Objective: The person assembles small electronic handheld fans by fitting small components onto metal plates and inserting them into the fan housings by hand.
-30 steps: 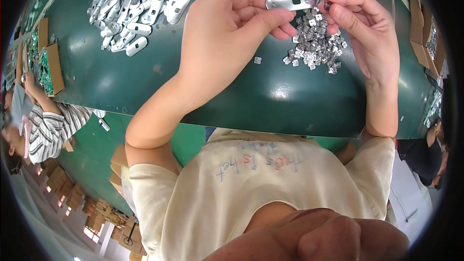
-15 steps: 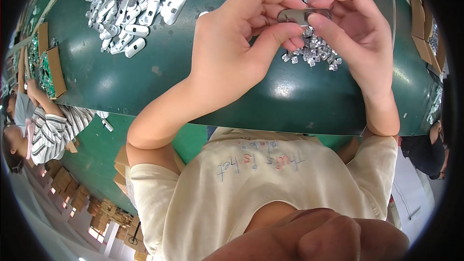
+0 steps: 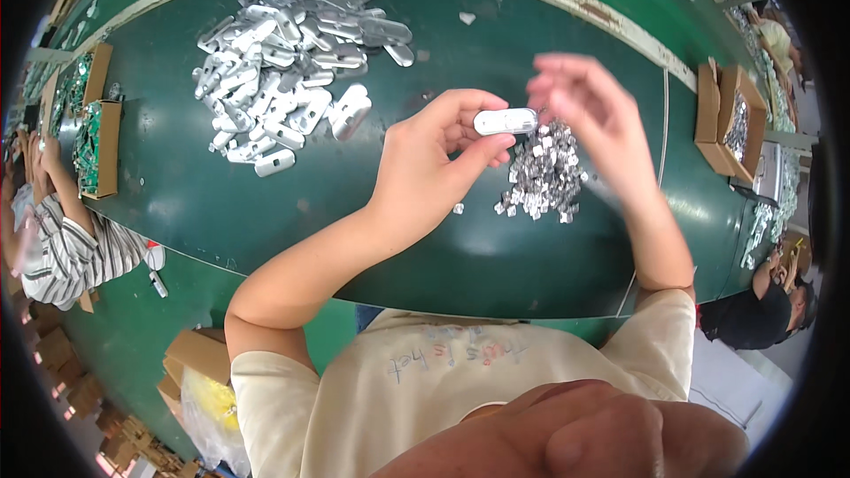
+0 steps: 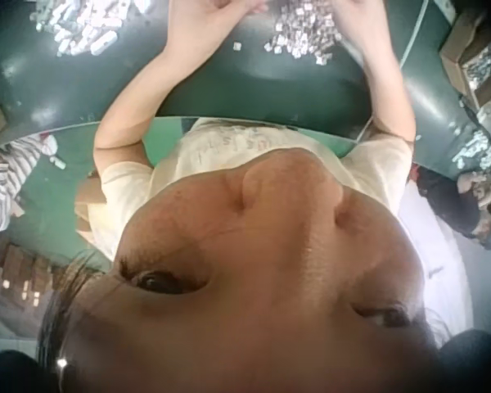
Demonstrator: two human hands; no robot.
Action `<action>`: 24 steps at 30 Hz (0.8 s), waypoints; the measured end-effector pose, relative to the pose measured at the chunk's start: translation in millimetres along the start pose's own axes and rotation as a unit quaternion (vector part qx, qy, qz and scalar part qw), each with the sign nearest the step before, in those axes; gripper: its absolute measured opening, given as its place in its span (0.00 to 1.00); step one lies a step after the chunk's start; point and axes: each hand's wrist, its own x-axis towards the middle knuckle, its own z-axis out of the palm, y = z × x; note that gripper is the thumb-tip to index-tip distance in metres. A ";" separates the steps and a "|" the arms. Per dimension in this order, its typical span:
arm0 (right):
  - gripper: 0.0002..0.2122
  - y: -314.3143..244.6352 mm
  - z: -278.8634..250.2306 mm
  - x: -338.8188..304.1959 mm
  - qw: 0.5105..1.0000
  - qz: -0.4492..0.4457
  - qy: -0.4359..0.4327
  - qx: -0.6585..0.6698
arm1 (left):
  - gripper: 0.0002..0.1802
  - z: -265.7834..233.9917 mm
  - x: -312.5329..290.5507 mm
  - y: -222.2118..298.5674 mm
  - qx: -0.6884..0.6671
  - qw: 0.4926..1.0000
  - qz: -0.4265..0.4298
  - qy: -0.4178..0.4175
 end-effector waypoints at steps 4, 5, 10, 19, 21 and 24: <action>0.25 17.8 -72.5 133.3 0.830 -0.095 0.123 -0.535 | 0.14 0.1 1.8 5.7 -0.052 0.998 -0.018 0.017; 0.26 31.6 -95.6 176.0 0.789 -0.070 0.148 -0.593 | 0.14 0.6 2.6 5.8 -0.074 0.997 -0.021 0.020; 0.29 60.1 -120.7 297.4 0.729 0.090 0.321 -0.597 | 0.14 -3.0 7.2 0.6 -0.057 0.998 -0.016 0.020; 0.19 22.9 -84.4 201.9 0.963 -0.121 0.081 -0.226 | 0.13 -5.7 4.9 4.3 -0.070 0.997 -0.028 0.004; 0.11 6.6 -73.1 137.9 0.979 -0.054 0.031 0.193 | 0.14 -4.7 5.6 8.2 -0.082 0.996 -0.023 -0.014; 0.20 -6.7 -49.1 56.0 0.954 0.059 -0.037 0.292 | 0.14 -7.1 3.1 8.7 -0.094 0.995 -0.025 -0.014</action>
